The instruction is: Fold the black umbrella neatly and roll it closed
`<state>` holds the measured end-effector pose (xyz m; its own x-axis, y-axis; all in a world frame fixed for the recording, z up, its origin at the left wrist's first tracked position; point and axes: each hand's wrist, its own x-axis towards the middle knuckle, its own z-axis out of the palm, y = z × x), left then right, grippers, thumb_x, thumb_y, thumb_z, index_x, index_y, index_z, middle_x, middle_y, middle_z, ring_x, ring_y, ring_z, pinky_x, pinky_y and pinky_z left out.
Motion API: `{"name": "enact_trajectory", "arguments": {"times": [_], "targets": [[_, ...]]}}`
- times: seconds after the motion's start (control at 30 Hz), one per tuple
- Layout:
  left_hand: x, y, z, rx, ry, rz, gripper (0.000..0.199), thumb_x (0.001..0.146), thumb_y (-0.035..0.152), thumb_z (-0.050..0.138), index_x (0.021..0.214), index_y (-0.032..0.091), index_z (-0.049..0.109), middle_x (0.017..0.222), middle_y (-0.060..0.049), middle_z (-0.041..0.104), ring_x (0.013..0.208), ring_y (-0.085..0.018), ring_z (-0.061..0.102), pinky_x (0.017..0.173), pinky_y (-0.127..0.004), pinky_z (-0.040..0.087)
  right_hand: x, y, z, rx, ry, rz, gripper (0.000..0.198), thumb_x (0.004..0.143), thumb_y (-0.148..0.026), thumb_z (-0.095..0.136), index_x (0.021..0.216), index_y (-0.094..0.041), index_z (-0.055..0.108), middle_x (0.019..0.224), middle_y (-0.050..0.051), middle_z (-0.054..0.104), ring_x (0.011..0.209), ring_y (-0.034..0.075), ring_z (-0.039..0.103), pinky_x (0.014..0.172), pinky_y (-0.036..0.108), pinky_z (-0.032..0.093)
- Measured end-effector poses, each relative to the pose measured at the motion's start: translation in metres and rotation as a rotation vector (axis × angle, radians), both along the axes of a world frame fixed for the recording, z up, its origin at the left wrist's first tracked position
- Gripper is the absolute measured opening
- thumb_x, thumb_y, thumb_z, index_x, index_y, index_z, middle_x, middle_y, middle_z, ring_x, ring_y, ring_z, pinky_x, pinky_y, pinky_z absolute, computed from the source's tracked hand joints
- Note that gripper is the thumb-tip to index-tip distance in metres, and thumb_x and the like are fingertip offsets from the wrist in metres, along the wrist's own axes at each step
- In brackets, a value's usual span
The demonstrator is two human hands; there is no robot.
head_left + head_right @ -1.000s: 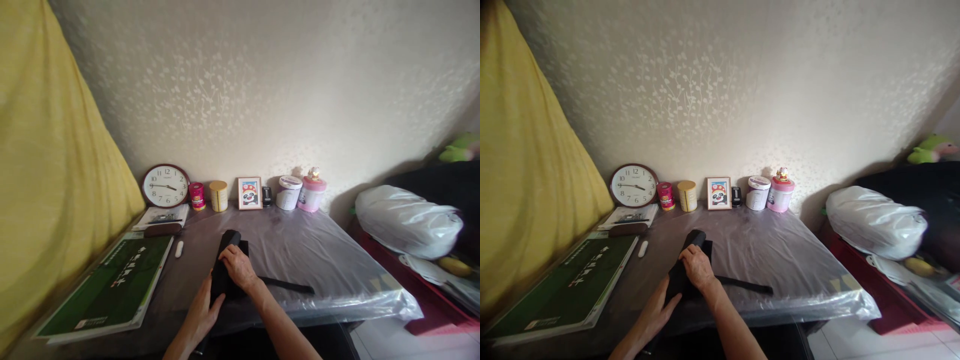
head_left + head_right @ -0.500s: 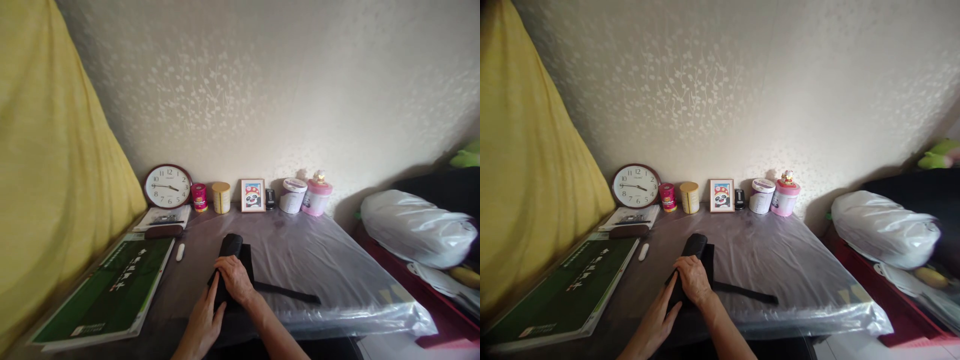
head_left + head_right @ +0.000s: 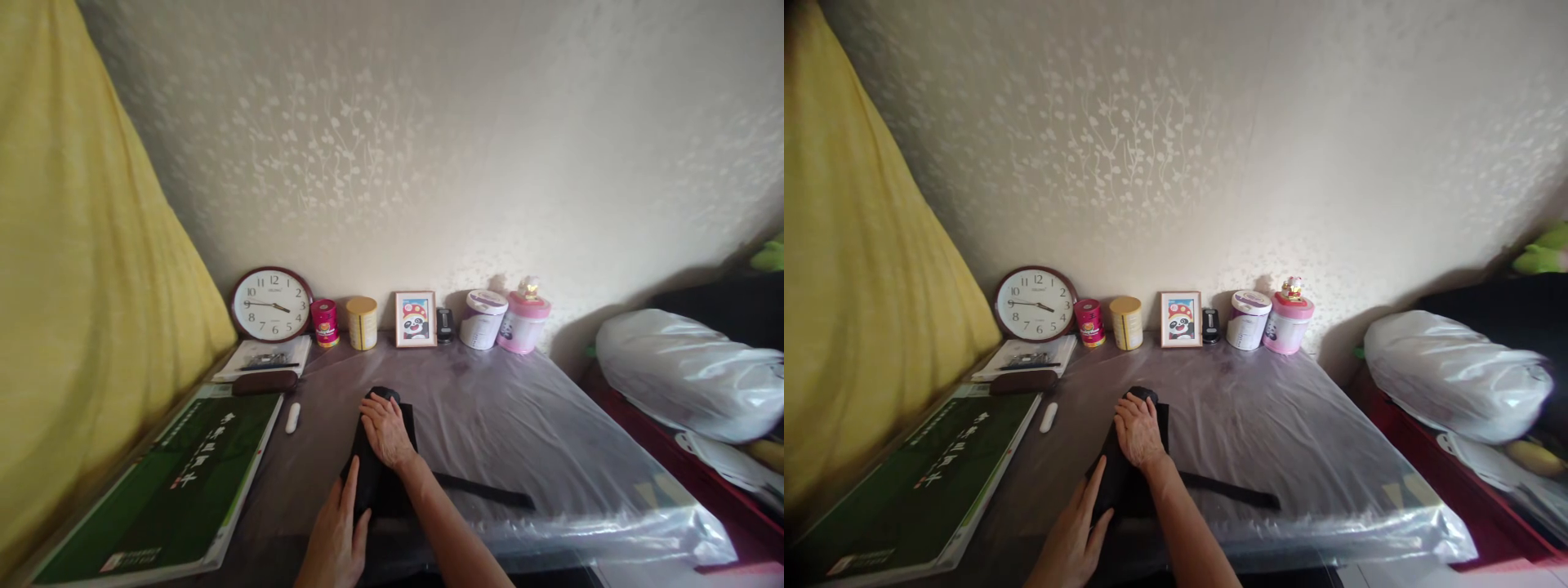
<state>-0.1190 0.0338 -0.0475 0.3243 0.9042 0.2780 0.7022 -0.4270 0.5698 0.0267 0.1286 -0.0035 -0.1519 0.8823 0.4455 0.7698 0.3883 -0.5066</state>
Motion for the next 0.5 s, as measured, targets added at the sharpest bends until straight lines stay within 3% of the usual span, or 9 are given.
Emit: {"name": "enact_trajectory", "arguments": {"times": [0.1,0.33,0.5], "targets": [[0.002,0.0,0.001,-0.012,0.004,0.004,0.056,0.089,0.024,0.027,0.141,0.013,0.01,0.127,-0.019,0.046,0.119,-0.026,0.047,0.096,-0.046,0.042,0.004,0.015,0.0,-0.021,0.036,-0.025,0.03,0.089,-0.02,0.042,0.111,-0.025,0.061,0.122,0.003,0.06,0.125,0.017,0.04,0.108,0.043,0.016],[0.002,-0.004,0.012,-0.051,-0.015,0.019,0.056,0.089,0.028,0.028,0.141,0.015,0.011,0.132,-0.017,0.042,0.122,-0.025,0.045,0.099,-0.046,0.039,0.05,0.017,0.0,-0.165,0.511,-0.233,0.034,0.079,-0.022,0.05,0.112,-0.018,0.059,0.125,0.01,0.056,0.121,0.022,0.044,0.105,0.039,0.027],[0.002,-0.004,0.02,-0.084,-0.021,0.017,0.056,0.088,0.03,0.026,0.14,0.012,0.013,0.134,-0.018,0.04,0.124,-0.025,0.042,0.1,-0.042,0.038,0.08,-0.004,-0.013,-0.35,0.727,-0.309,0.033,0.081,-0.029,0.041,0.104,-0.016,0.061,0.095,0.009,0.066,0.087,0.02,0.063,0.076,0.034,0.05]]}}
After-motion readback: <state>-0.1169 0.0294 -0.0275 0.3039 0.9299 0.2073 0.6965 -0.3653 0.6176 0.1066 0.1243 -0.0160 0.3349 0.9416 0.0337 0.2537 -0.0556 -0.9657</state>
